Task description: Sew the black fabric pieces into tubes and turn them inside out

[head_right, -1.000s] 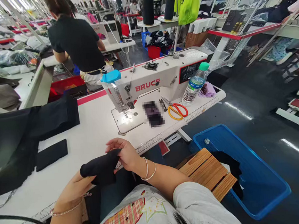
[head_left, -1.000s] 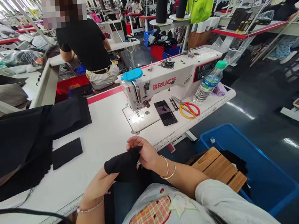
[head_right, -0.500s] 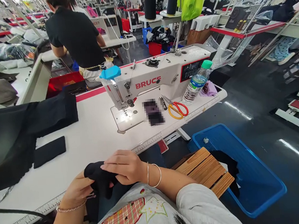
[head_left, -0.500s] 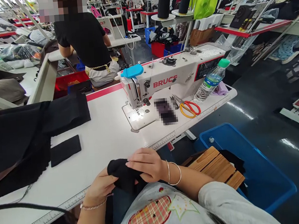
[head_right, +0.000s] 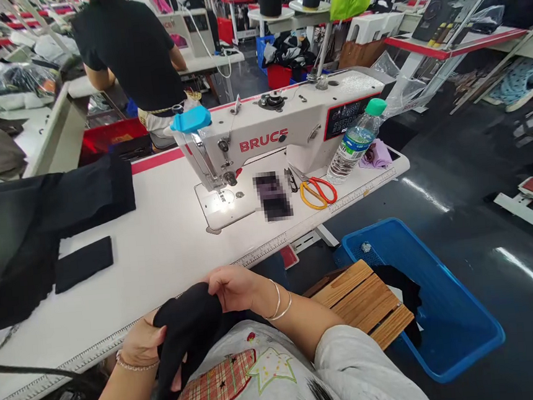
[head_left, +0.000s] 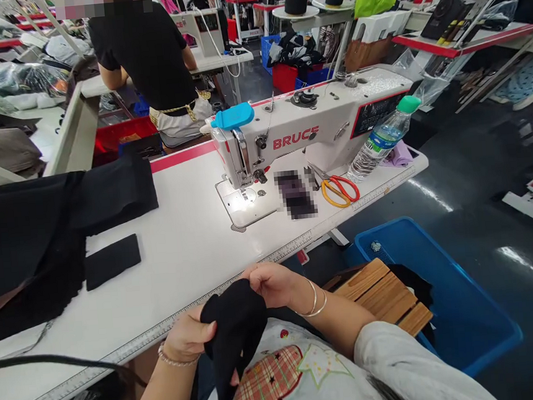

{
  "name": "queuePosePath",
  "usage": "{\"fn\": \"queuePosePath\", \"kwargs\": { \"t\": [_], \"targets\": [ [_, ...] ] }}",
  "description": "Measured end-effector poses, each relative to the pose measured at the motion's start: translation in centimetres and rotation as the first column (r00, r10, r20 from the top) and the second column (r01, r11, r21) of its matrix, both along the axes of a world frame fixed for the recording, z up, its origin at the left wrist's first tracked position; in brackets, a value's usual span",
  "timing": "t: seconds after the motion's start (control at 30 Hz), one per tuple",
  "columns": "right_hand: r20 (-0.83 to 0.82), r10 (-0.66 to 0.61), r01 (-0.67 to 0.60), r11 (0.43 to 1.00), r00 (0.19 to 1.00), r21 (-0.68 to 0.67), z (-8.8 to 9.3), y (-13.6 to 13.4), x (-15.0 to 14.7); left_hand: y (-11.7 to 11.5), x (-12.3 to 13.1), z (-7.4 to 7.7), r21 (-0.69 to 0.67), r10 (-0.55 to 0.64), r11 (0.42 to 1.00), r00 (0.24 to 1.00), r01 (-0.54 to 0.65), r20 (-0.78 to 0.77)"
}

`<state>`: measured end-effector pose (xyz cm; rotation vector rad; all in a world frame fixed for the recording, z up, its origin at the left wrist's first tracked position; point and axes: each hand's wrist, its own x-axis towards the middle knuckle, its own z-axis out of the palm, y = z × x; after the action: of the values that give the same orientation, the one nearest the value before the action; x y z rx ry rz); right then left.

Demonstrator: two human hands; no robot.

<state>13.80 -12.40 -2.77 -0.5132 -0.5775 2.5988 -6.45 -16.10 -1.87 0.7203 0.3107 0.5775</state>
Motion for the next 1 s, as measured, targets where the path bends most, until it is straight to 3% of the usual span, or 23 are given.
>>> {"fn": "queuePosePath", "kwargs": {
  "t": [0.07, 0.13, 0.3, 0.37, 0.43, 0.47, 0.53, 0.6, 0.67, 0.77, 0.87, 0.93, 1.0],
  "targets": [
    [-0.028, 0.027, -0.029, 0.997, 0.999, -0.069, -0.1, 0.1, 0.2, 0.0, 0.3, -0.1, -0.003, 0.022, 1.000, 0.999, -0.022, 0.026],
    [-0.057, -0.027, 0.022, 0.996, 0.998, -0.090, 0.2, 0.1, 0.5, 0.1, 0.6, 0.0, -0.006, 0.044, 0.999, 0.998, -0.044, 0.054],
    [-0.104, -0.212, 0.214, 0.977, 0.972, 0.013, 1.5, -0.4, 1.1, 0.7, 1.6, 1.3, -0.069, 0.187, 0.982, 0.971, -0.178, 0.152],
    [-0.072, -0.250, 0.254, 0.966, 0.966, 0.049, 1.5, -0.9, 1.3, 1.0, 2.0, 1.5, -0.120, 0.269, 0.961, 0.946, -0.250, 0.183],
    [0.028, -0.368, 0.360, 0.920, 0.929, 0.157, 1.0, -1.4, 1.6, 1.3, 2.6, 1.2, -0.190, 0.369, 0.923, 0.909, -0.335, 0.192],
    [0.100, -0.469, 0.433, 0.864, 0.877, 0.256, 0.6, -1.6, 1.9, 1.5, 3.1, 1.0, -0.229, 0.421, 0.898, 0.887, -0.377, 0.190],
    [0.198, -0.693, 0.518, 0.670, 0.693, 0.531, 0.1, -1.9, 2.6, 2.0, 4.1, 0.8, -0.312, 0.514, 0.837, 0.841, -0.449, 0.168],
    [0.170, -0.844, 0.457, 0.432, 0.508, 0.777, 0.2, -2.0, 3.5, 2.6, 5.3, 1.0, -0.395, 0.584, 0.771, 0.802, -0.499, 0.127],
    [0.080, -0.901, 0.324, 0.235, 0.427, 0.916, 0.9, -1.9, 4.1, 3.2, 6.4, 2.0, -0.456, 0.625, 0.718, 0.775, -0.525, 0.092],
    [-0.050, -0.909, 0.101, -0.009, 0.414, 0.995, 2.2, -1.4, 4.1, 4.0, 7.7, 3.9, -0.505, 0.663, 0.663, 0.747, -0.553, 0.052],
    [-0.163, -0.905, -0.098, -0.218, 0.393, 0.971, 2.6, -0.8, 3.3, 4.2, 8.3, 5.4, -0.535, 0.701, 0.614, 0.712, -0.581, 0.031],
    [-0.218, -0.909, -0.198, -0.301, 0.356, 0.933, 2.4, -0.3, 2.7, 4.1, 8.5, 5.9, -0.557, 0.719, 0.588, 0.695, -0.587, 0.026],
    [-0.254, -0.914, -0.290, -0.348, 0.315, 0.892, 2.2, 0.1, 2.1, 3.9, 8.5, 6.2, -0.573, 0.729, 0.569, 0.684, -0.589, 0.021]
  ]
}}
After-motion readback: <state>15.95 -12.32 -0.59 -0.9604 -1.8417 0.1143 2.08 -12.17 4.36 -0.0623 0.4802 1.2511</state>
